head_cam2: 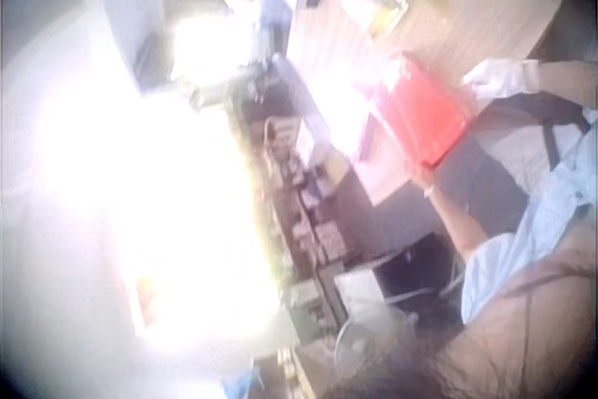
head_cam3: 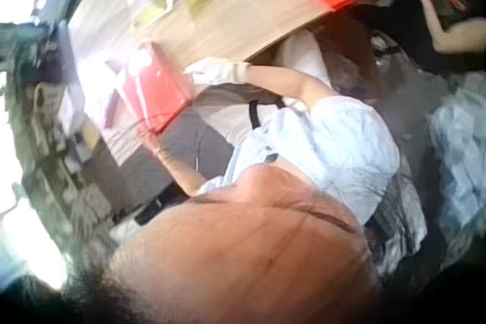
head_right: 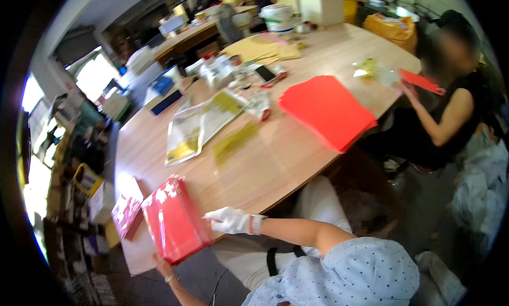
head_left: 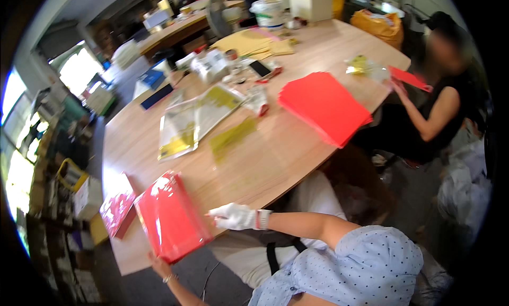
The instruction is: The person sits at a table and repeatedly places red envelopes into clear plastic sleeves. They pick up an envelope, slide it into a sleeve, and place the packaged item onto a growing stack on the table. Another person works alongside them on the same task.
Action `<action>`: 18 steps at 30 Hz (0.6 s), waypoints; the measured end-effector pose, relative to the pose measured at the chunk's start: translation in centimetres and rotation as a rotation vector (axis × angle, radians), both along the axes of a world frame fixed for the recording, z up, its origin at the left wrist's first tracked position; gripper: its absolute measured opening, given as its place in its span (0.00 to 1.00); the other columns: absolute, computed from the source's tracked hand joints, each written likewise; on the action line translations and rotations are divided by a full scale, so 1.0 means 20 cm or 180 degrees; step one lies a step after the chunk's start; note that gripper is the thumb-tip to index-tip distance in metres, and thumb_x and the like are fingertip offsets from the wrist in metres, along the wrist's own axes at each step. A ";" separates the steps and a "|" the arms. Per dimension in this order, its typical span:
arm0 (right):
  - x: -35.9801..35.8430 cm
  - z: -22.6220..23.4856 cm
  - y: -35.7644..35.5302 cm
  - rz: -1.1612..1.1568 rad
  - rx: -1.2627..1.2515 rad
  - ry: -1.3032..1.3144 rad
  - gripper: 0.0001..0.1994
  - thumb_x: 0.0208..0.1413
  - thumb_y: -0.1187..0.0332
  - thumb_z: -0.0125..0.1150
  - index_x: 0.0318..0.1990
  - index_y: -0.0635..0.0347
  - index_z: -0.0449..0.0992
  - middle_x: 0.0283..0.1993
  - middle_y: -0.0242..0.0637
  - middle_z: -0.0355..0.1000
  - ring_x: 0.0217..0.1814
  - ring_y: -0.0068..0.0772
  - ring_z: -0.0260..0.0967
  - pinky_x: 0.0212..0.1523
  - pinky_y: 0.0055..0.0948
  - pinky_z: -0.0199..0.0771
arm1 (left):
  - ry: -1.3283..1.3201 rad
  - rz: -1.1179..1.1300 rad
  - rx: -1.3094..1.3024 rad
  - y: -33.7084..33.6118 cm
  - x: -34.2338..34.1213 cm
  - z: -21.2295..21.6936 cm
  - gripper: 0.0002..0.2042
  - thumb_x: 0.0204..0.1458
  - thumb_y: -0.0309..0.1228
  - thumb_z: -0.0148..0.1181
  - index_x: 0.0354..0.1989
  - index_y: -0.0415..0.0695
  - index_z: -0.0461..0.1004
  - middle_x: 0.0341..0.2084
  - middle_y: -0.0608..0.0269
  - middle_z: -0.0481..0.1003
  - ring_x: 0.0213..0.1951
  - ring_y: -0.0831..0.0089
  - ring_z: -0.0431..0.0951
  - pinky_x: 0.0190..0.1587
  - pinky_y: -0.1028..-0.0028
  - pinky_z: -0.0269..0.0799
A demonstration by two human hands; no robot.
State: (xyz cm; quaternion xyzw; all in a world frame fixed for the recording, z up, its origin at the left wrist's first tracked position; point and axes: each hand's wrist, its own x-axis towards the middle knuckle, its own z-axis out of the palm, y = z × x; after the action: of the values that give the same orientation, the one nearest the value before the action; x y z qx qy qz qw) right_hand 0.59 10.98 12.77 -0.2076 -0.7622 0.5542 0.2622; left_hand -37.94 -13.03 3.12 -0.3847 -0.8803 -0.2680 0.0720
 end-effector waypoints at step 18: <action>1.73 0.47 0.33 -0.2166 0.3141 -0.2069 0.07 0.43 0.69 0.61 0.32 0.56 0.74 0.31 0.35 0.73 0.34 0.38 0.71 0.33 0.32 0.71 | 0.0513 -0.2840 -0.0639 1.31 1.57 0.28 0.19 0.45 0.26 0.55 0.48 0.39 0.67 0.49 0.44 0.66 0.50 0.53 0.67 0.50 0.61 0.65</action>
State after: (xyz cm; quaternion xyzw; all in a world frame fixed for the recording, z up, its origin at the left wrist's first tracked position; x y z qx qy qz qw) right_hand 35.17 17.65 22.12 -0.4478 -0.8581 -0.0621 0.2436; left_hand -6.58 13.11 8.67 -0.7505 -0.6419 -0.1555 -0.0198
